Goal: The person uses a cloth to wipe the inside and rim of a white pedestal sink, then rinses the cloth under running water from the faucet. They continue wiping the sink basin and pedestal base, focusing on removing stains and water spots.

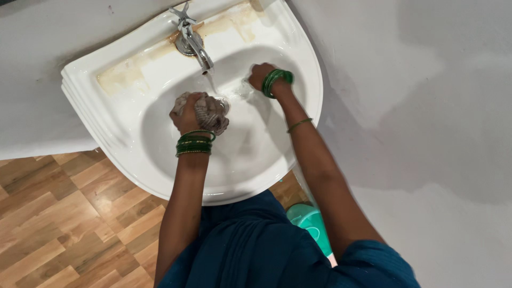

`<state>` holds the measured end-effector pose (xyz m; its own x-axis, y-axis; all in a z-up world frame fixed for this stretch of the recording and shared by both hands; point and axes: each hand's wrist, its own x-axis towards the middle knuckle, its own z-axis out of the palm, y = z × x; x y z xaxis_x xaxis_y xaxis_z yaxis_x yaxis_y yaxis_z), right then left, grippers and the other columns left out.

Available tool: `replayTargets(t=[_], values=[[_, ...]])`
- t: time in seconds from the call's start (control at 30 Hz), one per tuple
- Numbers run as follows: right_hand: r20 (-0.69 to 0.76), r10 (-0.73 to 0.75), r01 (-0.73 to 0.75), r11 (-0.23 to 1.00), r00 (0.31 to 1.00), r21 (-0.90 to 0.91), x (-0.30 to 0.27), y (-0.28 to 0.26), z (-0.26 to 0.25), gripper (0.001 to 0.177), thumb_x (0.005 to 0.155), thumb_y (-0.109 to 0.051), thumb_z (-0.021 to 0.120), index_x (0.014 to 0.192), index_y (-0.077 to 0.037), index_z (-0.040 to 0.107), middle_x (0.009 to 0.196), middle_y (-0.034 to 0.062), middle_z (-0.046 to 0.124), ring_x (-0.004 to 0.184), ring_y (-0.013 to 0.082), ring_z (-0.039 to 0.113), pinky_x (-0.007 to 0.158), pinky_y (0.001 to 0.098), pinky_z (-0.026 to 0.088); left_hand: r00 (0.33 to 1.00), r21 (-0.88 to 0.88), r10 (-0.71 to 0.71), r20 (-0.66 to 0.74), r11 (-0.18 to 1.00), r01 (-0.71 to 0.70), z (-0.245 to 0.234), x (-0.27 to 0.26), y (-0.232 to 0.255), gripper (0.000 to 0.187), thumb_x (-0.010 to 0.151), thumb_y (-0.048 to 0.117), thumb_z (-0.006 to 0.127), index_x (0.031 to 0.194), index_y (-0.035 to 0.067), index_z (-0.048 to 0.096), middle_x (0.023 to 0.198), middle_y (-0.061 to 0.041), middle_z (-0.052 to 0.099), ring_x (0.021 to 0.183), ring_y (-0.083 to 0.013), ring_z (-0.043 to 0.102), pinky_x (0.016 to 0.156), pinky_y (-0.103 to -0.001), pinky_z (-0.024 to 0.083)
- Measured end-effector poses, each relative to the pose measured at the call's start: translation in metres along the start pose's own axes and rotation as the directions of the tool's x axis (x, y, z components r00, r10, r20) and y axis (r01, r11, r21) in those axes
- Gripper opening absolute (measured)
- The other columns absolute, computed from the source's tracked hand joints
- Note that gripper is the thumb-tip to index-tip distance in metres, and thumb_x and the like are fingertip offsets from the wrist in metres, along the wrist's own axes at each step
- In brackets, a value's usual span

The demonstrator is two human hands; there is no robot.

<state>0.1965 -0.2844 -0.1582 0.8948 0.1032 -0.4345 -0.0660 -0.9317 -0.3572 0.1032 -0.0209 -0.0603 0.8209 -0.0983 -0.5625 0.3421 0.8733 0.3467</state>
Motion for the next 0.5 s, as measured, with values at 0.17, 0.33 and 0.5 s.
replayTargets(t=[0.17,0.33,0.5], values=[[-0.199,0.101,-0.155,0.947,0.975,-0.28,-0.029,-0.009,-0.041,0.031,0.099,-0.022,0.052,0.099,-0.006,0.077,0.096,0.0195,0.074,0.093,0.035,0.073,0.086,0.0472,0.056,0.978,0.041,-0.012,-0.206,0.999,0.021,0.043,-0.002,-0.006,0.065,0.071,-0.004,0.072,0.117,0.008,0.028,0.061,-0.021,0.053,0.043,-0.0353,0.051,0.041,-0.053,0.049],[0.209,0.035,-0.204,-0.115,0.977,0.972,0.026,-0.08,0.016,0.037,0.102,-0.014,0.04,0.094,0.01,0.067,0.08,0.0198,0.071,0.072,0.0281,0.07,0.072,0.0387,0.061,0.901,0.055,0.073,-0.427,0.997,-0.055,0.033,0.001,-0.015,0.068,0.067,-0.006,0.074,0.121,0.012,0.037,0.082,-0.017,0.063,0.059,-0.0319,0.064,0.049,-0.056,0.06],[0.393,-0.109,-0.341,-0.731,0.913,0.591,0.039,-0.105,0.066,0.031,0.101,-0.01,0.034,0.087,0.003,0.058,0.071,0.0118,0.058,0.056,0.0194,0.053,0.057,0.0316,0.047,0.933,-0.039,0.065,-0.353,0.996,-0.084,-0.012,0.021,-0.029,0.059,0.073,-0.003,0.076,0.122,0.0,0.044,0.087,-0.023,0.061,0.063,-0.0346,0.063,0.052,-0.051,0.057]])
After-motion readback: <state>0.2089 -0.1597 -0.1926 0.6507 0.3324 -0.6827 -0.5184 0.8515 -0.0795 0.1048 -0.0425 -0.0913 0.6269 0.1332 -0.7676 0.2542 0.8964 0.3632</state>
